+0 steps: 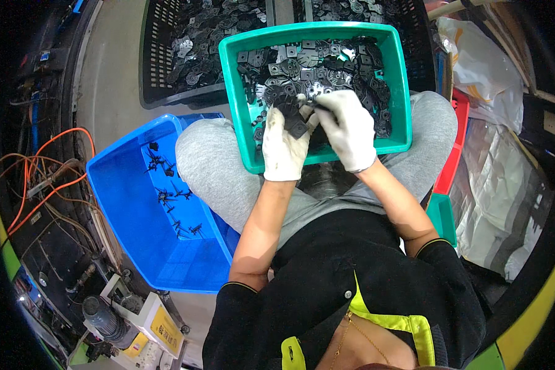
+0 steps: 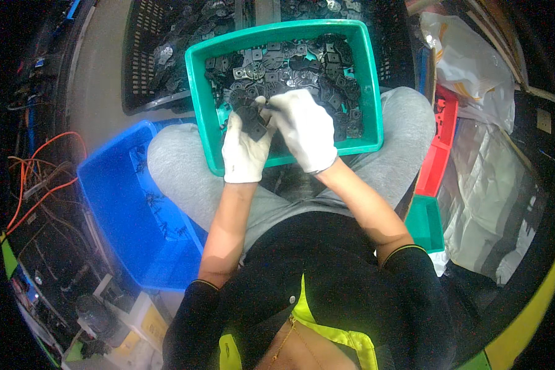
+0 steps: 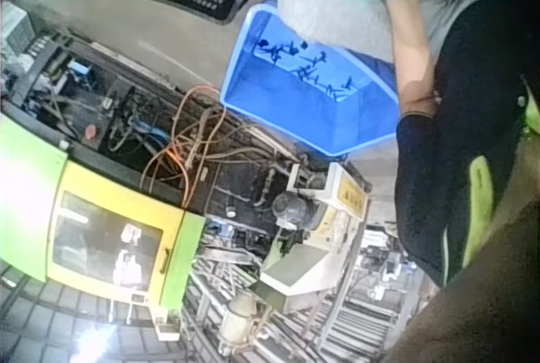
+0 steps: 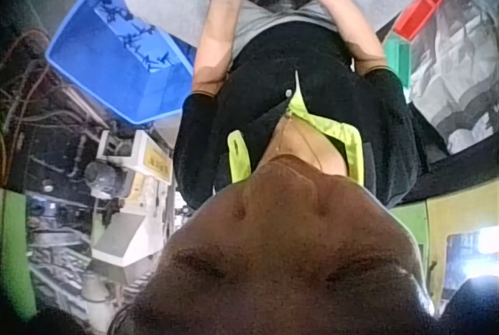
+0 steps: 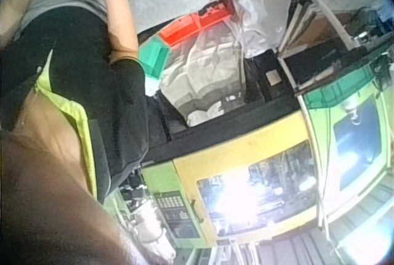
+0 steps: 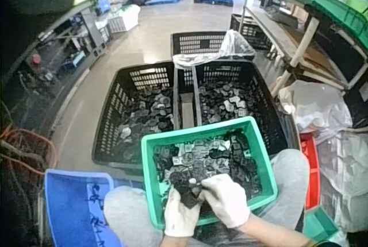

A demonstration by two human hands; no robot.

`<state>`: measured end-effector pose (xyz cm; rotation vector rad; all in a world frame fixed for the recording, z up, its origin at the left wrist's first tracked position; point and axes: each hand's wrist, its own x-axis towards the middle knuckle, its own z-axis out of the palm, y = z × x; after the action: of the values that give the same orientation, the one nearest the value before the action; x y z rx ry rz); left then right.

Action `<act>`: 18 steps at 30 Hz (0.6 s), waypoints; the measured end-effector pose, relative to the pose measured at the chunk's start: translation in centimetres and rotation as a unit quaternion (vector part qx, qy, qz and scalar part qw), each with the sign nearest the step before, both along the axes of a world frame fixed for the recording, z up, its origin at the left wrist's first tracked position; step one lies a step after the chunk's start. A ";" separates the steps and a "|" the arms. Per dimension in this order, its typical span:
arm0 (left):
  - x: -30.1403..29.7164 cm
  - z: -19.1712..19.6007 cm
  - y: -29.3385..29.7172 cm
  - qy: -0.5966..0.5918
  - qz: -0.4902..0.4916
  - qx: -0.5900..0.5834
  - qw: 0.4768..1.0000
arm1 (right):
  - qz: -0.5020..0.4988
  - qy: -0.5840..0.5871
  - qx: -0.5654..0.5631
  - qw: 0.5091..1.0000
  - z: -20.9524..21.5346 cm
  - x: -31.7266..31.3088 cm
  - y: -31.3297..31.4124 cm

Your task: Sorting black plastic components from a green tray into a blue storage bin at a workstation.

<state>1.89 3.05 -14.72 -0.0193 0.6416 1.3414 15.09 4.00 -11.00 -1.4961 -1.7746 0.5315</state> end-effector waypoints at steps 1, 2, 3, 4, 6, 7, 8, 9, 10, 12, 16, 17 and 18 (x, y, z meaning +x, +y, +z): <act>-0.1 0.3 0.0 -0.007 -0.002 -0.010 1.000 | 0.034 -0.100 0.054 0.993 0.5 -0.2 -0.2; 0.0 0.6 0.0 -0.013 -0.005 -0.019 1.000 | 0.040 -0.139 0.052 0.988 0.8 -0.6 -0.5; 0.0 0.6 0.0 -0.013 -0.005 -0.019 1.000 | 0.049 -0.122 0.033 0.991 0.6 -1.0 -0.8; 0.0 0.5 0.0 -0.001 -0.008 -0.004 1.000 | 0.059 -0.105 0.040 0.992 0.2 -1.2 -1.0; 0.2 0.3 0.0 0.010 -0.011 0.009 1.000 | 0.070 -0.089 0.046 0.993 -0.2 -1.2 -1.1; 0.3 0.3 0.0 0.023 -0.008 -0.003 1.000 | 0.078 -0.052 0.045 0.995 -0.3 -1.1 -1.1; 0.3 0.2 0.0 0.038 -0.005 -0.016 0.999 | 0.087 -0.012 0.044 0.995 -0.4 -1.1 -1.1; 0.3 0.2 0.0 0.038 -0.005 -0.017 0.999 | 0.088 -0.012 0.043 0.995 -0.4 -0.9 -1.2; 0.3 0.3 0.0 0.045 -0.010 -0.008 0.999 | 0.086 -0.010 0.044 0.995 -0.4 -0.8 -1.2; 0.1 0.0 -0.1 0.053 -0.014 -0.001 0.999 | 0.076 0.002 0.040 0.996 -0.3 -0.8 -1.3; -0.1 -0.8 -0.2 0.014 -0.032 0.016 0.999 | 0.027 0.069 -0.014 0.997 0.2 -1.0 -1.4; -0.1 -0.7 -0.2 0.006 -0.037 0.032 0.999 | 0.027 0.070 -0.014 0.997 0.2 -1.1 -1.5; -0.1 -0.5 -0.3 0.007 -0.038 0.032 0.999 | 0.012 0.085 -0.036 0.996 0.3 -1.2 -1.6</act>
<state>1.84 2.79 -15.27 0.0650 0.6059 1.2896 13.86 2.42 -10.72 -1.4346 -1.6578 0.7199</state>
